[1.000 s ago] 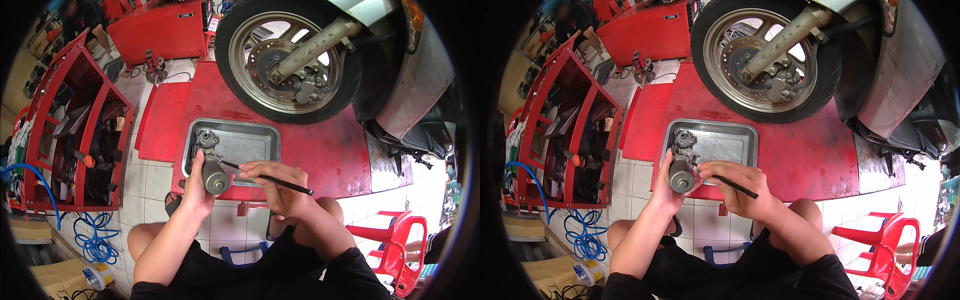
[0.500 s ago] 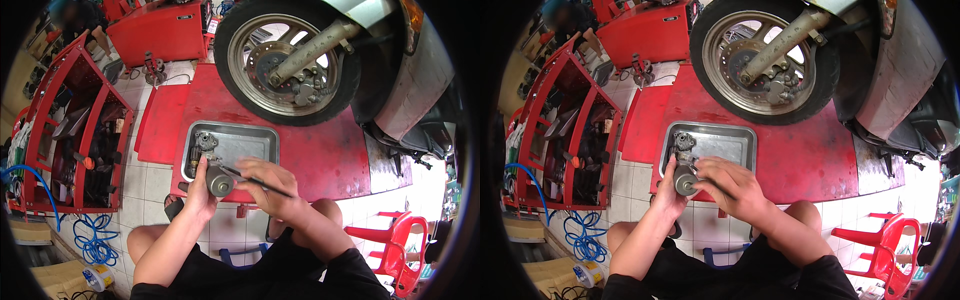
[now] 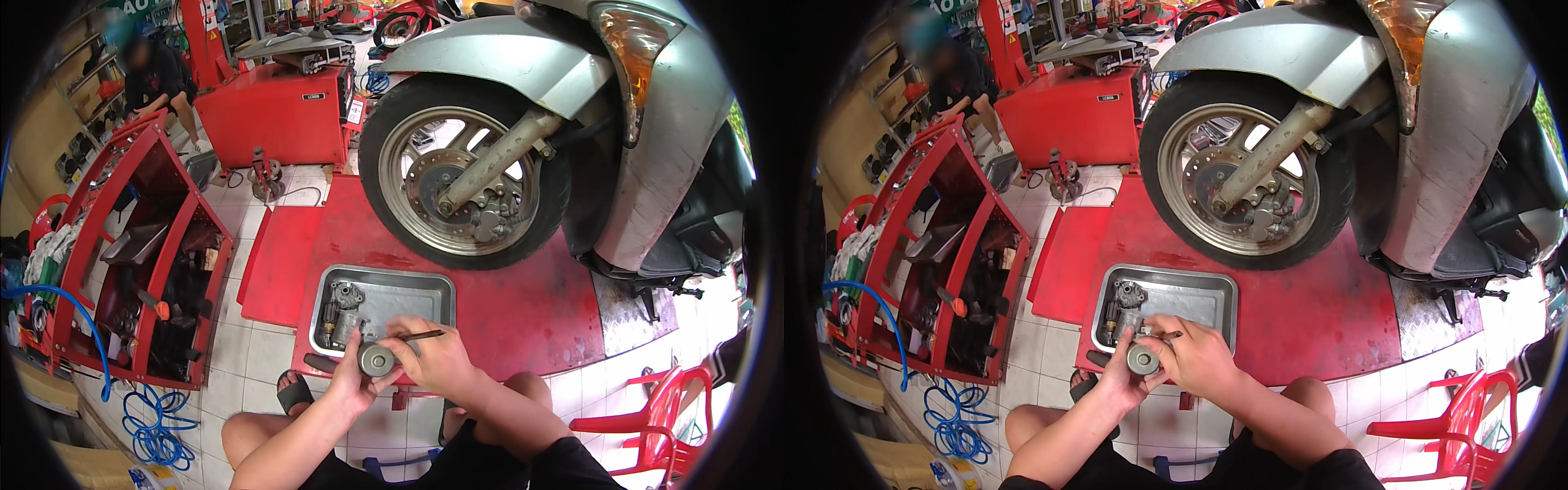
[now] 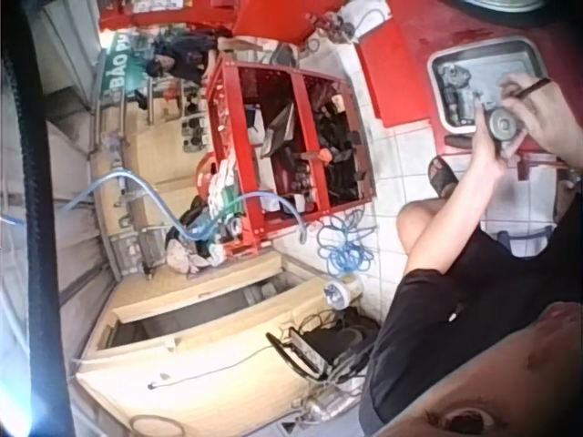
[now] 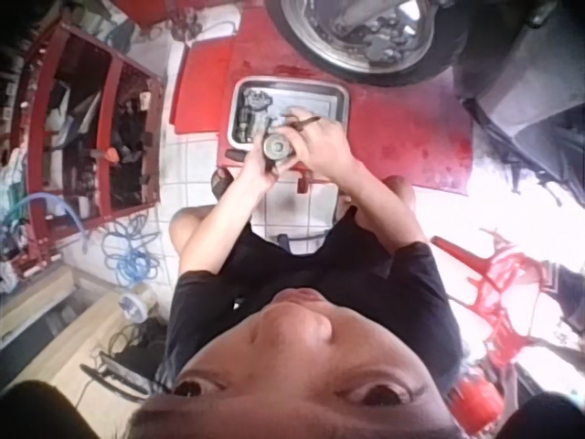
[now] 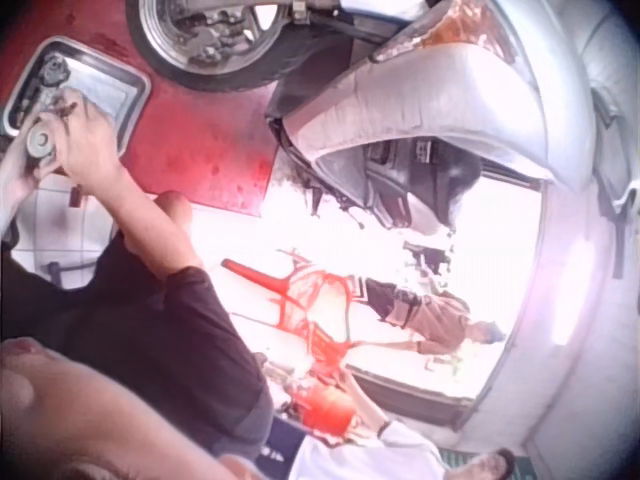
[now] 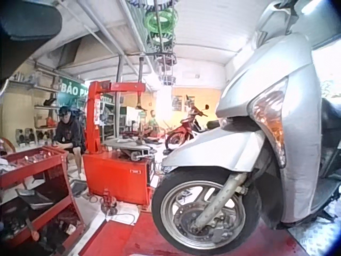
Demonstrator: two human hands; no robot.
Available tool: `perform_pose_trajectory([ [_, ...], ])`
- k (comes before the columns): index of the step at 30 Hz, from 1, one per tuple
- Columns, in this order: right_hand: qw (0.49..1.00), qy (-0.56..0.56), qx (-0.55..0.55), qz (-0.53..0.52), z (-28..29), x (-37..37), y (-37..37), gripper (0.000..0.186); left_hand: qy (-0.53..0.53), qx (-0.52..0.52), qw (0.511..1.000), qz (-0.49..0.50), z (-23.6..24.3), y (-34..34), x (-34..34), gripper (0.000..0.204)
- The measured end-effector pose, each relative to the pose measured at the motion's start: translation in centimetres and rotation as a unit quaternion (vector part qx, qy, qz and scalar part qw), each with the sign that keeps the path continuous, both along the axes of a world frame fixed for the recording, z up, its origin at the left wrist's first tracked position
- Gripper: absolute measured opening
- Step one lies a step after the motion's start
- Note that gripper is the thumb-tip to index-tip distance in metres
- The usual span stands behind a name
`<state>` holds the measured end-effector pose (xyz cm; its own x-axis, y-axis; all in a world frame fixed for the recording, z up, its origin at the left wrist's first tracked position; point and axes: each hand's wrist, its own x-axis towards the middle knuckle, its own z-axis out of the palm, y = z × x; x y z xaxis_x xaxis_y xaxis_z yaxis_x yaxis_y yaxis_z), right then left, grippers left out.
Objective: The person sits on the floor of a workshop and uses a screwdriver to disassemble a cylindrical scooter part held in their left hand. They remove small internal components and place them into a metal tray on the floor.
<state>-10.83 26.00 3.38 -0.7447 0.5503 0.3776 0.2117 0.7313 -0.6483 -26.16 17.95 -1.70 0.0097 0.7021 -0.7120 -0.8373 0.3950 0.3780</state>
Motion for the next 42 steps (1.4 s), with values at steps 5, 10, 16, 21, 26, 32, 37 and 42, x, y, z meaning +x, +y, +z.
perform_pose_trajectory([
  [5, 0.976, 0.135, -0.169, 0.006, 1.6, -0.9, -1.0, 0.043, -0.023, 0.023, 0.999, 0.032, -0.4, 0.0, -0.6, 0.061],
  [10, 0.998, 0.053, -0.038, 0.011, 0.9, 0.3, 0.0, 0.025, -0.017, -0.002, 0.999, 0.030, -0.5, -0.1, -0.6, 0.061],
  [16, 0.999, 0.026, -0.023, -0.025, 1.2, -0.5, -0.8, 0.039, -0.007, 0.002, 0.999, 0.032, -0.2, -0.3, -0.5, 0.062],
  [21, 0.992, 0.073, -0.093, 0.049, 2.1, 0.6, -0.3, 0.042, -0.016, 0.018, 1.000, 0.013, -0.6, 0.4, -0.6, 0.065],
  [26, 0.992, 0.119, 0.037, -0.020, 0.9, 0.3, 0.0, 0.016, 0.018, 0.003, 1.000, 0.011, 0.3, -0.1, -0.4, 0.063],
  [32, 0.995, 0.043, -0.086, 0.016, 2.9, -0.1, -1.4, 0.035, 0.015, 0.027, 0.999, 0.014, -0.1, -0.4, -1.2, 0.059],
  [37, 0.991, 0.019, 0.036, 0.127, 1.8, 1.7, 0.4, 0.053, 0.056, -0.004, 0.998, 0.025, -0.6, 0.4, -1.1, 0.061],
  [42, 0.990, 0.038, -0.016, 0.134, 1.5, 1.4, -1.3, 0.056, 0.026, 0.103, 0.994, -0.019, -3.1, -1.2, -2.5, 0.065],
])
